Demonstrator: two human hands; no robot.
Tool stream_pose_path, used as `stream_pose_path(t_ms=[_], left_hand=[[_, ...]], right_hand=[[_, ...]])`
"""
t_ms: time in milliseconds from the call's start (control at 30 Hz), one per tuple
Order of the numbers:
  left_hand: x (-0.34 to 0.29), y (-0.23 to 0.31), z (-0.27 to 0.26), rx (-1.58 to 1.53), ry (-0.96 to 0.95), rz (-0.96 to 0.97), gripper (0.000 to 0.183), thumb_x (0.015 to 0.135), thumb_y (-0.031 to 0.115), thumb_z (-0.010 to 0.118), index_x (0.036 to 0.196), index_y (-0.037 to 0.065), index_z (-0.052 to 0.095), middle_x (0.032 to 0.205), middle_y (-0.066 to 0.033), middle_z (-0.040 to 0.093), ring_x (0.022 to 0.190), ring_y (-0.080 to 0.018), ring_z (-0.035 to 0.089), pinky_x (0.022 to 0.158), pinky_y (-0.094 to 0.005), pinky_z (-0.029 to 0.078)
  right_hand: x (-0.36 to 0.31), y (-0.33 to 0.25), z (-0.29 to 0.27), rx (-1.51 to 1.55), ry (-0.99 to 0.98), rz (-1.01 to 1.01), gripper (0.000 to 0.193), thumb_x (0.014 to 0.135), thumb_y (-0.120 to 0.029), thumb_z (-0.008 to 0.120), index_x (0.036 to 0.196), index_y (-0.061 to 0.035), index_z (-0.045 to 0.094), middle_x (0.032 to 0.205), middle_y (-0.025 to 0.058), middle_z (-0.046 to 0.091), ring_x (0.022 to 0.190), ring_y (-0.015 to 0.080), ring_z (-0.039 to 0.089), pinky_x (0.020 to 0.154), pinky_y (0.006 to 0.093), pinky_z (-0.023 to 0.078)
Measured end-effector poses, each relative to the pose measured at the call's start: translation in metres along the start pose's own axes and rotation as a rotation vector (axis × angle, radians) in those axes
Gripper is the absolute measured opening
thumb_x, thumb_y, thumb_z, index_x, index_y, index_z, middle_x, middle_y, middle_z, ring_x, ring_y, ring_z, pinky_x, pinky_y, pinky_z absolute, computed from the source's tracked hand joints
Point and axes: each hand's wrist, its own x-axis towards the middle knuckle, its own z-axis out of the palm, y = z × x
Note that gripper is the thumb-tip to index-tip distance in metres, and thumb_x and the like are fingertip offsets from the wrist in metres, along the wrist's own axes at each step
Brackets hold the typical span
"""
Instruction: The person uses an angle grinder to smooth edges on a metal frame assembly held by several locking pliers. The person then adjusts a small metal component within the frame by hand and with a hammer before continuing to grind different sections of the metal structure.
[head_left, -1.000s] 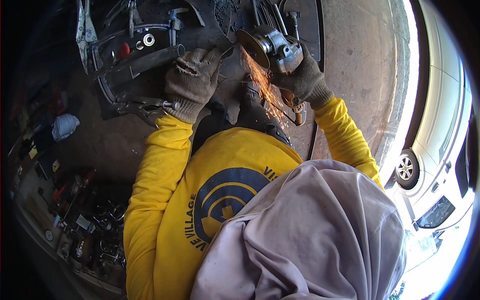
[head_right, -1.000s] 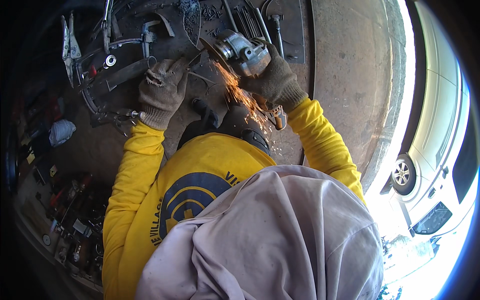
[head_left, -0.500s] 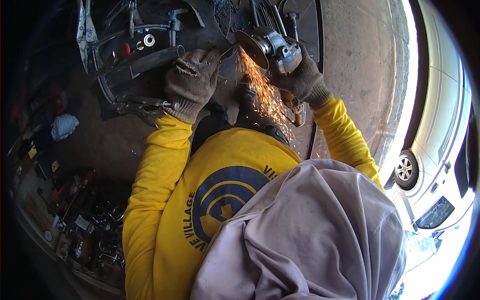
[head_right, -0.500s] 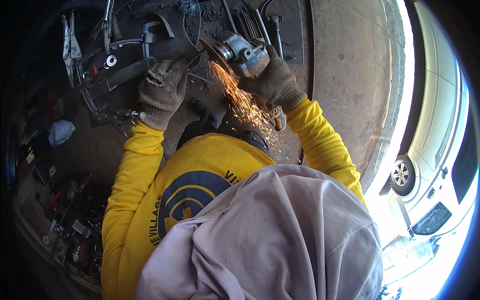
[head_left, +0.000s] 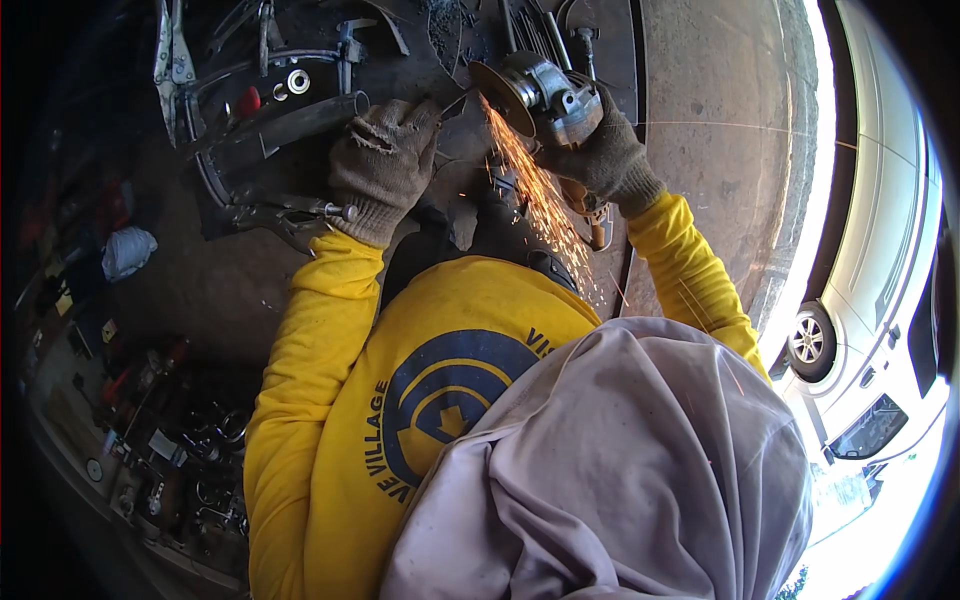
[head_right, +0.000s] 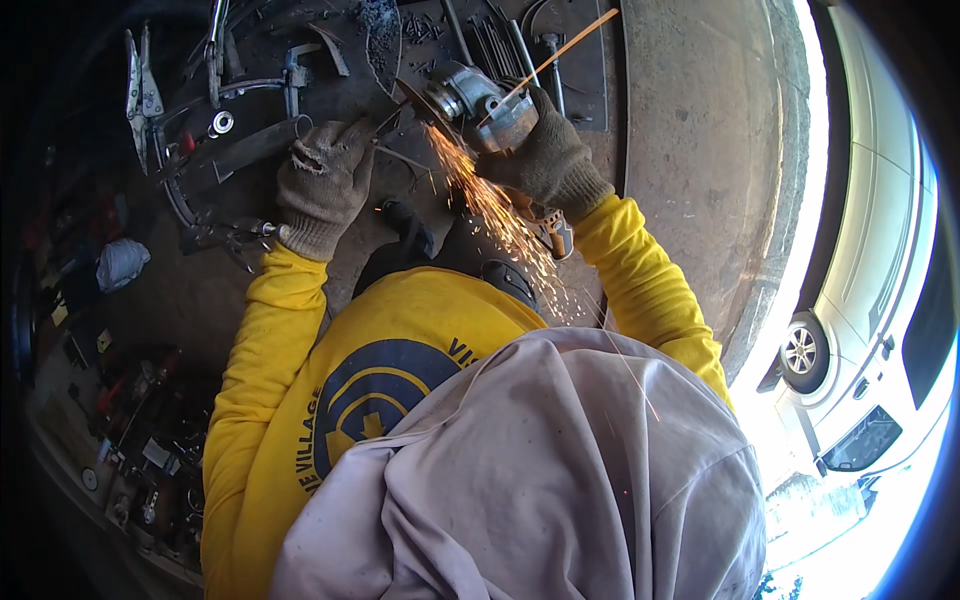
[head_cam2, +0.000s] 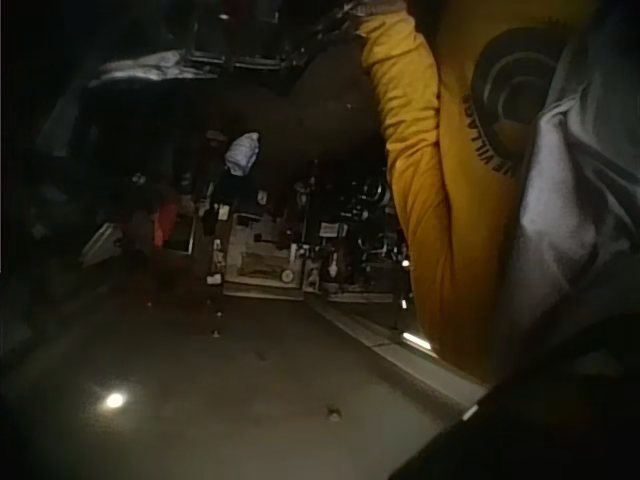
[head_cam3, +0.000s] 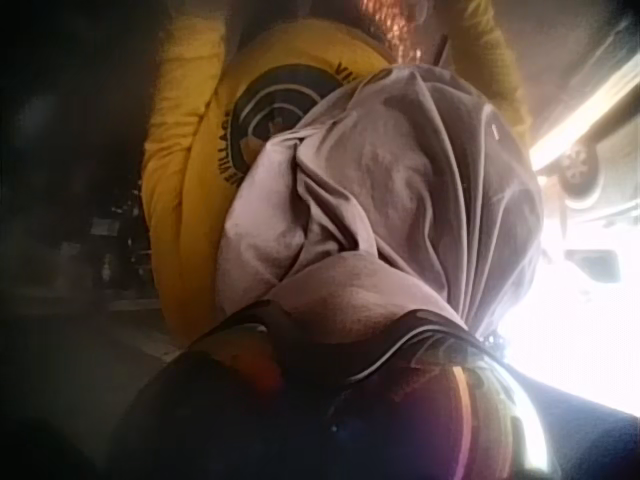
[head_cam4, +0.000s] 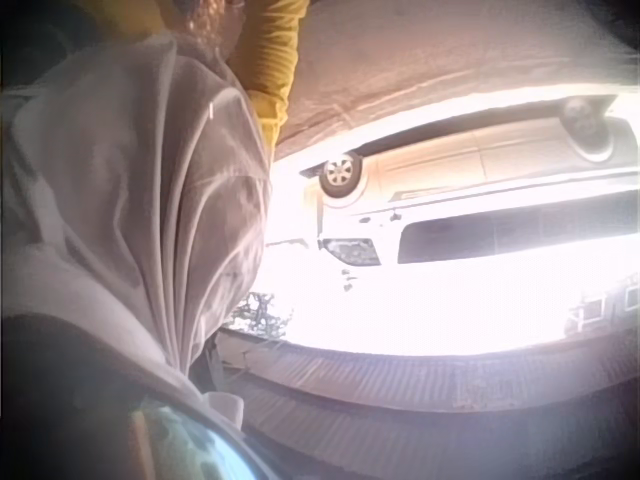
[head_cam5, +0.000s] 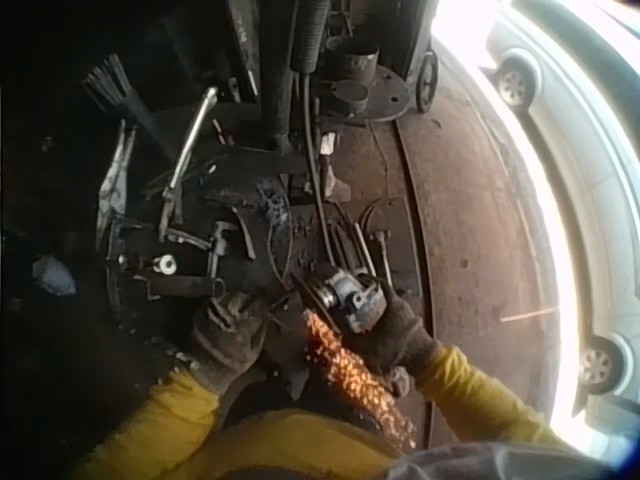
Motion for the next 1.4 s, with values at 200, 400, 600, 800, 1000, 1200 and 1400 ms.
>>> stream_pose_path(t_ms=[200,400,600,800,1000,1200,1400], left_hand=[[-0.001,-0.001,0.001,0.007,0.013,0.016,0.028,0.089,0.023,0.069,0.116,0.017,0.069,0.098,-0.0058,0.066,0.083,-0.0296,0.066,0.067,-0.0405,0.056],[0.001,0.001,0.000,0.001,0.006,0.003,0.027,0.089,0.022,0.068,0.115,0.017,0.069,0.097,-0.0059,0.066,0.083,-0.0292,0.066,0.067,-0.0400,0.056],[0.001,0.001,-0.002,-0.016,0.014,-0.003,0.025,0.091,0.023,0.067,0.114,0.017,0.070,0.097,-0.0060,0.066,0.083,-0.0289,0.066,0.067,-0.0399,0.056],[0.001,0.001,-0.003,-0.004,-0.004,-0.008,0.024,0.090,0.023,0.067,0.113,0.016,0.070,0.096,-0.0063,0.066,0.082,-0.0290,0.066,0.066,-0.0396,0.056],[0.001,0.000,0.000,-0.007,0.020,0.010,0.025,0.090,0.022,0.067,0.114,0.016,0.070,0.095,-0.0057,0.066,0.080,-0.0294,0.066,0.066,-0.0397,0.056],[0.001,0.001,-0.001,-0.012,0.015,0.003,0.026,0.091,0.022,0.067,0.116,0.017,0.070,0.095,-0.0059,0.066,0.081,-0.0293,0.066,0.067,-0.0397,0.056],[0.002,0.001,-0.002,-0.015,0.027,0.006,0.026,0.091,0.023,0.066,0.117,0.017,0.069,0.095,-0.0062,0.066,0.082,-0.0291,0.066,0.067,-0.0399,0.056]], right_hand=[[0.000,0.004,0.003,0.053,0.035,-0.020,0.088,0.065,-0.021,0.095,0.136,-0.0045,0.046,0.126,0.0126,0.064,0.113,0.0235,0.063,0.101,0.0394,0.050],[0.003,0.009,0.003,0.055,0.017,-0.034,0.105,0.062,-0.031,0.093,0.144,0.0032,0.037,0.123,0.0221,0.063,0.116,0.0340,0.063,0.102,0.0407,0.051],[0.000,0.004,0.003,0.062,0.028,-0.077,0.104,0.062,-0.028,0.094,0.144,0.0012,0.038,0.125,0.0206,0.063,0.117,0.0321,0.063,0.102,0.0411,0.051],[-0.007,0.004,0.004,0.097,0.046,-0.081,0.104,0.062,-0.028,0.094,0.145,-0.0007,0.038,0.125,0.0203,0.063,0.118,0.0314,0.063,0.102,0.0410,0.050],[-0.008,0.005,0.006,0.043,0.075,-0.077,0.090,0.064,-0.025,0.095,0.137,-0.0026,0.047,0.126,0.0145,0.064,0.114,0.0248,0.063,0.101,0.0394,0.050],[-0.004,0.005,0.005,0.077,0.070,-0.077,0.089,0.064,-0.026,0.095,0.136,-0.0031,0.048,0.125,0.0137,0.065,0.113,0.0243,0.064,0.101,0.0390,0.050],[-0.003,-0.002,0.003,0.086,0.023,-0.015,0.105,0.060,-0.027,0.094,0.145,-0.0002,0.038,0.129,0.0200,0.060,0.119,0.0319,0.061,0.103,0.0407,0.050]])
